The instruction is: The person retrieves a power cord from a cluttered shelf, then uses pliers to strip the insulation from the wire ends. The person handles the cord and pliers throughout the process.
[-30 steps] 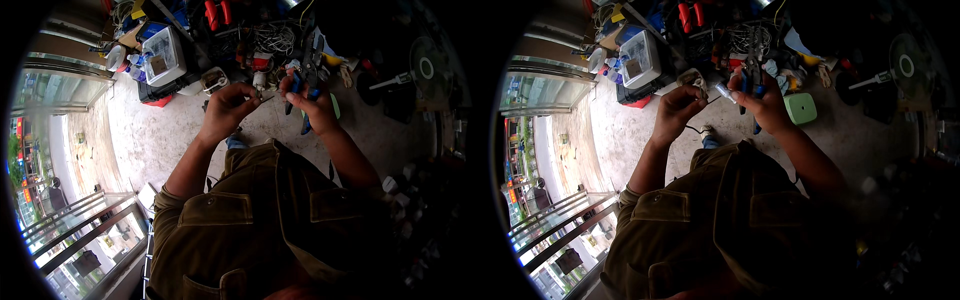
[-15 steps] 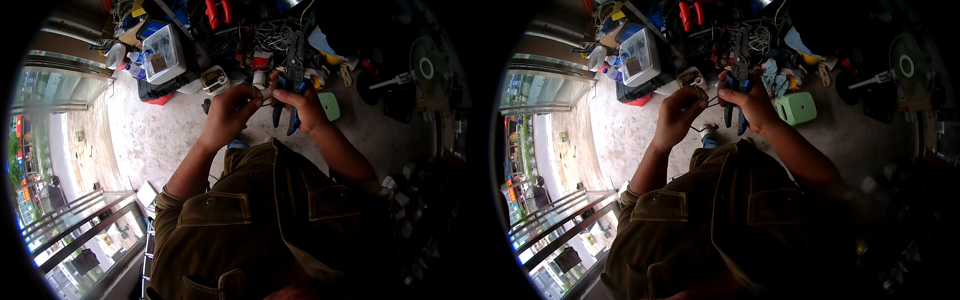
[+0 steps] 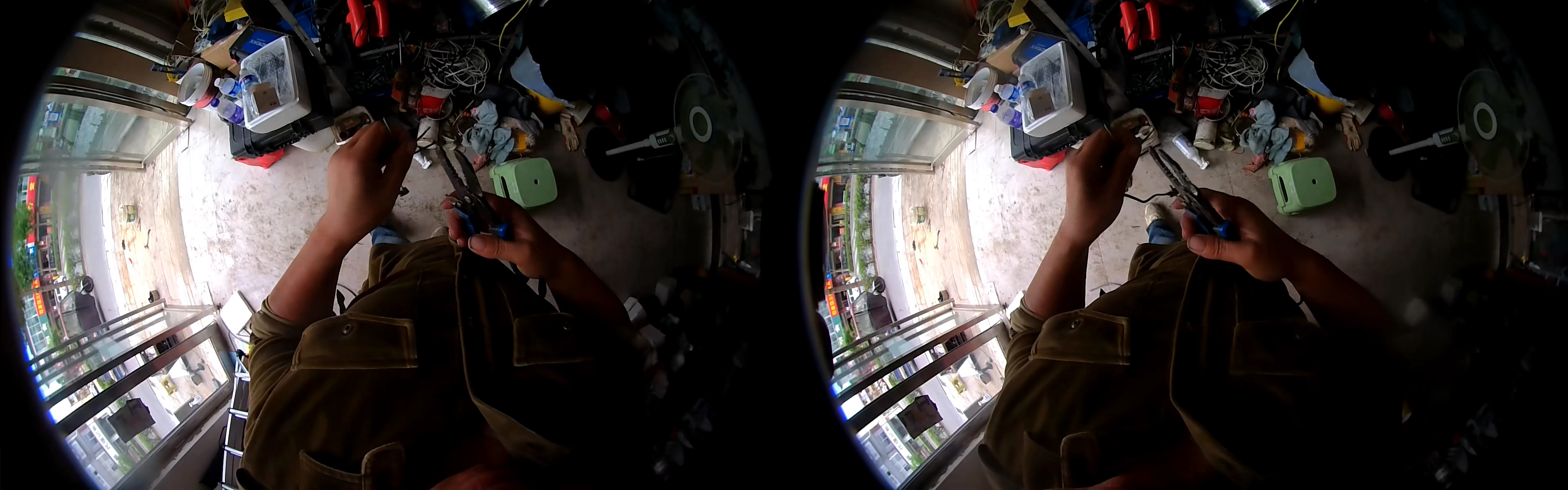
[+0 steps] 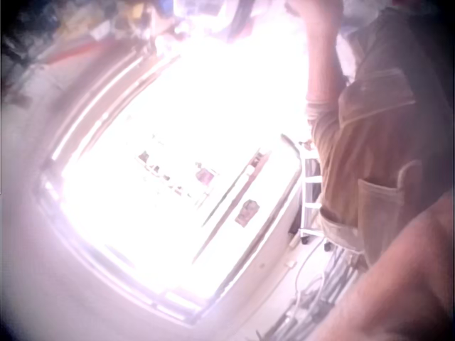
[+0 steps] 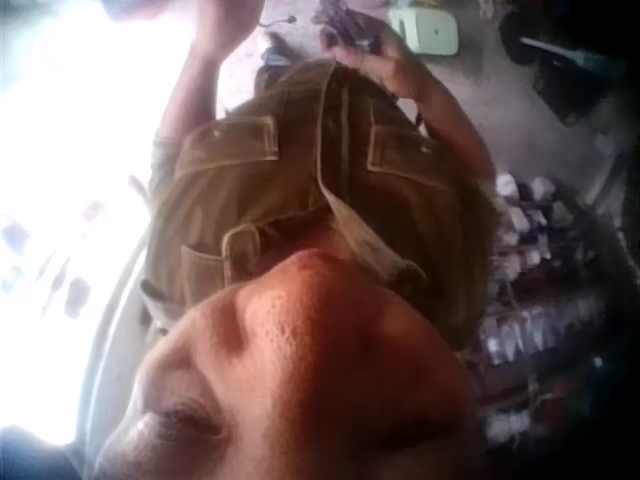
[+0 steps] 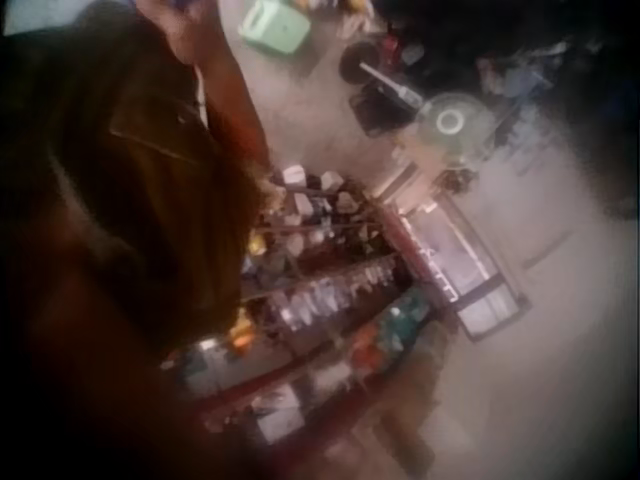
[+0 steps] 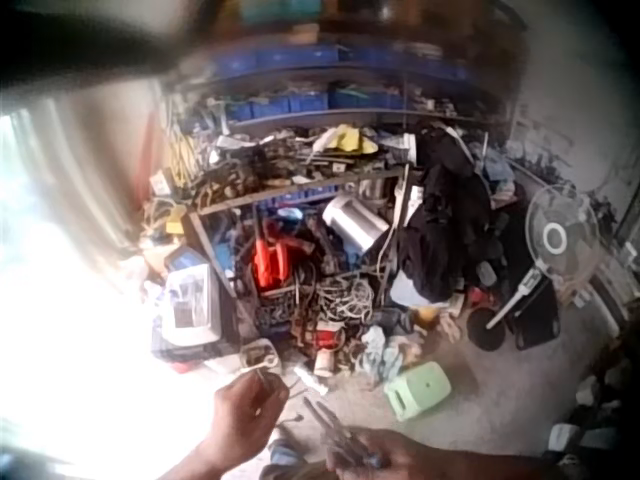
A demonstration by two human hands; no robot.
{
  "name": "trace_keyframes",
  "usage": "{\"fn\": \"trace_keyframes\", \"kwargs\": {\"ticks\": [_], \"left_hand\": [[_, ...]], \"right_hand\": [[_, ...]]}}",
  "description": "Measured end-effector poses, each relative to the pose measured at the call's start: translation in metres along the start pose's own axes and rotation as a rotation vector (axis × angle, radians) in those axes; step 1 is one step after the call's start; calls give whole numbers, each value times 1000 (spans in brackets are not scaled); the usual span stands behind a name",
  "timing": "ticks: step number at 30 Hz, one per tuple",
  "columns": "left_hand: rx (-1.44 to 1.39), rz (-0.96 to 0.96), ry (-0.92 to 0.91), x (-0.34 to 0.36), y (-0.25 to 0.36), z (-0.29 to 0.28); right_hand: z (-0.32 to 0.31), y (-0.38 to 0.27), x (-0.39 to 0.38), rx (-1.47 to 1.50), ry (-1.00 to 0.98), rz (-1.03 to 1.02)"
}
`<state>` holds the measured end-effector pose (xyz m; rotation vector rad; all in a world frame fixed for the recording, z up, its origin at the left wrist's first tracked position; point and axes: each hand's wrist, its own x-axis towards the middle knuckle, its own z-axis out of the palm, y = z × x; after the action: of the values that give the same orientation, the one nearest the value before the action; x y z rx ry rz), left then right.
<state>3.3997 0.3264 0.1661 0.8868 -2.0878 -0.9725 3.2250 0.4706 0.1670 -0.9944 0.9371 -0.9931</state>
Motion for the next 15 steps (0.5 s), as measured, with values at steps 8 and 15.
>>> {"fn": "trace_keyframes", "kwargs": {"ticks": [8, 15], "left_hand": [[-22, 109, 65, -1, 14, 6], [-36, 170, 61, -4, 19, 6]], "right_hand": [[-8, 9, 11, 76, 95, 101], [-3, 2, 12, -58, 144, 111]]}}
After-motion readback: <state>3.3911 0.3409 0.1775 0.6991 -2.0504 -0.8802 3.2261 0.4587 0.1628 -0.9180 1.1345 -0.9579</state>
